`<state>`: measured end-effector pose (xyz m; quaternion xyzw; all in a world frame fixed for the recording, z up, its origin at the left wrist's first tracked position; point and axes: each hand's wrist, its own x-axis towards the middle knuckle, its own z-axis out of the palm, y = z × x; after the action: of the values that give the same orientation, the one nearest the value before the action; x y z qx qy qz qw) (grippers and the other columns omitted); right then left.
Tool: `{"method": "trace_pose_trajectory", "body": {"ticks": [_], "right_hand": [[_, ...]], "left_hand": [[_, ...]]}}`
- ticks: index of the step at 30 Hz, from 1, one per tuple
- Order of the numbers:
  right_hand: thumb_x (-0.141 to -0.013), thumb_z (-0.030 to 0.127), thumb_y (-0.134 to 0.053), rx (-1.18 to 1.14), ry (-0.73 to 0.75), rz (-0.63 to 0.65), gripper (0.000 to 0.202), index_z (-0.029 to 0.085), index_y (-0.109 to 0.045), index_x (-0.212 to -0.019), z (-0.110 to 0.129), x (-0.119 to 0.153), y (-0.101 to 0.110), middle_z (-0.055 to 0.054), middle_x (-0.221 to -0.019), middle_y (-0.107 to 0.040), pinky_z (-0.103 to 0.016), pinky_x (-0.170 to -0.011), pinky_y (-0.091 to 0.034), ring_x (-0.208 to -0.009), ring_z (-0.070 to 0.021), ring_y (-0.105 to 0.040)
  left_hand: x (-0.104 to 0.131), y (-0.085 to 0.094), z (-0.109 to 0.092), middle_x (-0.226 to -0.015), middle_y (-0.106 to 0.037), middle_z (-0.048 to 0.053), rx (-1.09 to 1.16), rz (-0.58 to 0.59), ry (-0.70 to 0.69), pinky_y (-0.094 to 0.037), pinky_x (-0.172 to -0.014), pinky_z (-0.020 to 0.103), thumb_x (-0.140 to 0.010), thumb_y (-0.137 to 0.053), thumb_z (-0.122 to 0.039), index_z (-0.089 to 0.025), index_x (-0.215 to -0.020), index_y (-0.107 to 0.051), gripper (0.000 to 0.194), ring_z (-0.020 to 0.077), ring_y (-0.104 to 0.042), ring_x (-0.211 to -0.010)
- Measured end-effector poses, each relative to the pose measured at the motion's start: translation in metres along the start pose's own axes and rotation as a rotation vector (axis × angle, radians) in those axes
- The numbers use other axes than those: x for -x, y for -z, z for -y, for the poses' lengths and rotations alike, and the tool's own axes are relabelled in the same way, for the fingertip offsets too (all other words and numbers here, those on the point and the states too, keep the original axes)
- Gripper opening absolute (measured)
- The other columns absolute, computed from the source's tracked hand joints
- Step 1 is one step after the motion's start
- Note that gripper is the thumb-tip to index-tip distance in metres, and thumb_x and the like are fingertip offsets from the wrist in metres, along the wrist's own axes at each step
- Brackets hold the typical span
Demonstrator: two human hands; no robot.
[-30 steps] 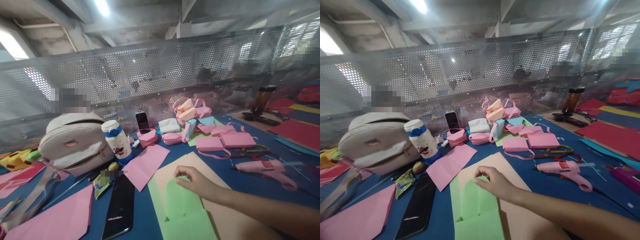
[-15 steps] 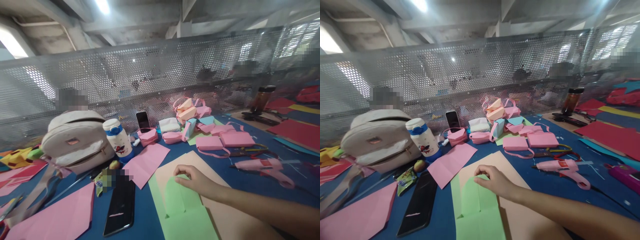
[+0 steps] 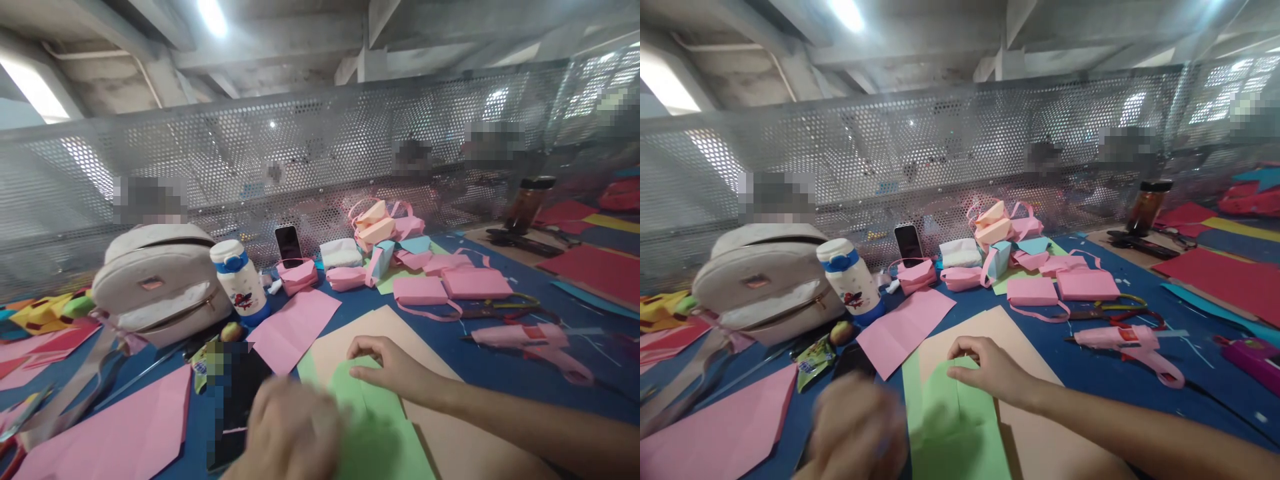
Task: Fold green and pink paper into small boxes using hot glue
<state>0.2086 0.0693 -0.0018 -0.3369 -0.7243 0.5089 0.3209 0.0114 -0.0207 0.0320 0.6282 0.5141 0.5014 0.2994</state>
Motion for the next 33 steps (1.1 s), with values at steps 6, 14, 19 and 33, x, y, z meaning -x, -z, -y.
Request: {"method": "trace_pose_trajectory", "body": {"ticks": [6, 14, 19, 33], "right_hand": [[-0.082, 0.028, -0.068, -0.015, 0.009, 0.039, 0.009, 0.019, -0.067, -0.084, 0.000, 0.002, -0.002, -0.002, -0.086, -0.067, -0.029, -0.075, -0.042, -0.083, -0.0198, -0.058], [-0.084, 0.039, -0.067, -0.012, -0.005, 0.047, 0.021, 0.018, -0.065, -0.088, -0.002, 0.001, -0.001, 0.000, -0.081, -0.062, -0.026, -0.064, -0.038, -0.071, -0.0162, -0.050], [-0.085, 0.039, -0.068, -0.137, -0.018, 0.060, 0.024, 0.016, -0.061, -0.086, -0.006, 0.001, 0.001, 0.001, -0.079, -0.054, -0.024, -0.061, -0.038, -0.070, -0.0147, -0.048], [-0.082, 0.031, -0.070, -0.227, -0.033, 0.043, 0.018, 0.016, -0.060, -0.086, -0.002, 0.004, -0.002, -0.001, -0.083, -0.057, -0.025, -0.066, -0.042, -0.077, -0.0176, -0.054]], "left_hand": [[-0.028, -0.021, 0.032, -0.080, -0.056, 0.002, -0.060, 0.330, 0.102, -0.040, -0.064, 0.027, -0.087, -0.063, -0.036, -0.017, -0.091, -0.060, 0.019, 0.0171, -0.049, -0.070], [-0.027, -0.021, 0.048, -0.064, -0.044, -0.003, 0.059, 0.283, 0.208, -0.029, -0.056, 0.023, -0.083, -0.065, -0.042, -0.016, -0.075, -0.058, 0.028, 0.0124, -0.039, -0.060], [-0.031, -0.016, 0.047, -0.071, -0.057, 0.001, 0.192, 0.139, 0.207, -0.039, -0.059, 0.023, -0.082, -0.067, -0.049, -0.017, -0.078, -0.060, 0.034, 0.0164, -0.051, -0.068], [-0.030, -0.016, 0.045, -0.076, -0.065, 0.001, 0.208, 0.164, 0.182, -0.045, -0.065, 0.025, -0.076, -0.073, -0.031, -0.017, -0.081, -0.062, 0.018, 0.0182, -0.058, -0.072]]}}
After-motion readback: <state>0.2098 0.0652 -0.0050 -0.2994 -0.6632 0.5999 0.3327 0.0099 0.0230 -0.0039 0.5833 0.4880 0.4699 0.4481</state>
